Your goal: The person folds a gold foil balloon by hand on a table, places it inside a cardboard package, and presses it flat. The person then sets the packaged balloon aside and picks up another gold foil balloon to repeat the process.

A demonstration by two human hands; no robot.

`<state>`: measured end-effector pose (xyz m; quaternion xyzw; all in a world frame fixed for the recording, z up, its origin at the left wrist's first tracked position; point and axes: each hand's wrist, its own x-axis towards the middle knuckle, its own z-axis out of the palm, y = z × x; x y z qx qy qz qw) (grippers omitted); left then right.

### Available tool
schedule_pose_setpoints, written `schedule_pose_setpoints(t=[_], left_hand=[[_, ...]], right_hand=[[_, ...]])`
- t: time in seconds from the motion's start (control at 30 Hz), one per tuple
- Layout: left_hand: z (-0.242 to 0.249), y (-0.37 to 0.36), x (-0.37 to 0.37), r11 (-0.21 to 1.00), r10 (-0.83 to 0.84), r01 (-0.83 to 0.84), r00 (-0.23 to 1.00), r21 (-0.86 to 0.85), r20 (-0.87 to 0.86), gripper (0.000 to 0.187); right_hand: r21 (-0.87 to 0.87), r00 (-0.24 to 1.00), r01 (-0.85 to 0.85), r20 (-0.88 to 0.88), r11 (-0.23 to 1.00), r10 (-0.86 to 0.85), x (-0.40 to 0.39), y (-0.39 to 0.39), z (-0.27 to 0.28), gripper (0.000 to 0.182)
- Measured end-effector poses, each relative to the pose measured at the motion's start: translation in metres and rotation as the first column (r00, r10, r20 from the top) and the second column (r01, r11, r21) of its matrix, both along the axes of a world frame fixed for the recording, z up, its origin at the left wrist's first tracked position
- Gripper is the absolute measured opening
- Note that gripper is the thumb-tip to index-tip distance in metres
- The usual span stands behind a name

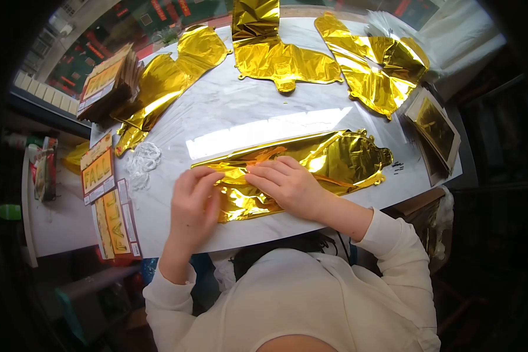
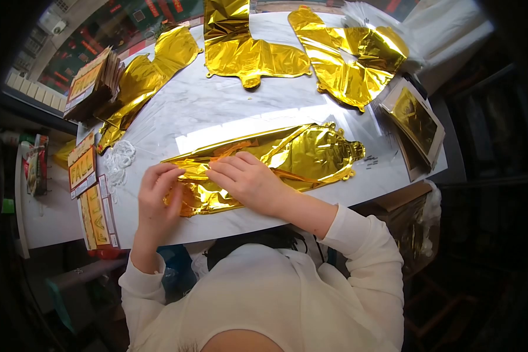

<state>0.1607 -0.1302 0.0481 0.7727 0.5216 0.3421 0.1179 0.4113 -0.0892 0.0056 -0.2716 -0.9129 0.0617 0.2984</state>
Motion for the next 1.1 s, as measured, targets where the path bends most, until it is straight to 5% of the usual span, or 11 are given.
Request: schedule_pose_setpoints(t=[0.27, 0.6, 1.1], left_hand=[[-0.019, -0.002, 0.002, 0.983, -0.151, 0.171, 0.956, 0.059, -0.250, 0.036], [-0.010, -0.006, 0.012, 0.988, -0.151, 0.145, 0.983, -0.055, -0.107, 0.035], [-0.013, -0.010, 0.029, 0.982, -0.191, 0.186, 0.944, -0.044, -0.270, 0.049]], right_hand=[[0.045, 1.000, -0.031, -0.002, 0.999, 0.031, 0.001, 0.000, -0.003, 0.036], [-0.015, 0.998, 0.042, 0.041, 0.999, -0.041, 0.028, -0.008, 0.025, 0.034], [-0.007, 0.977, 0.212, 0.033, 0.977, -0.211, 0.061, -0.028, 0.010, 0.038]])
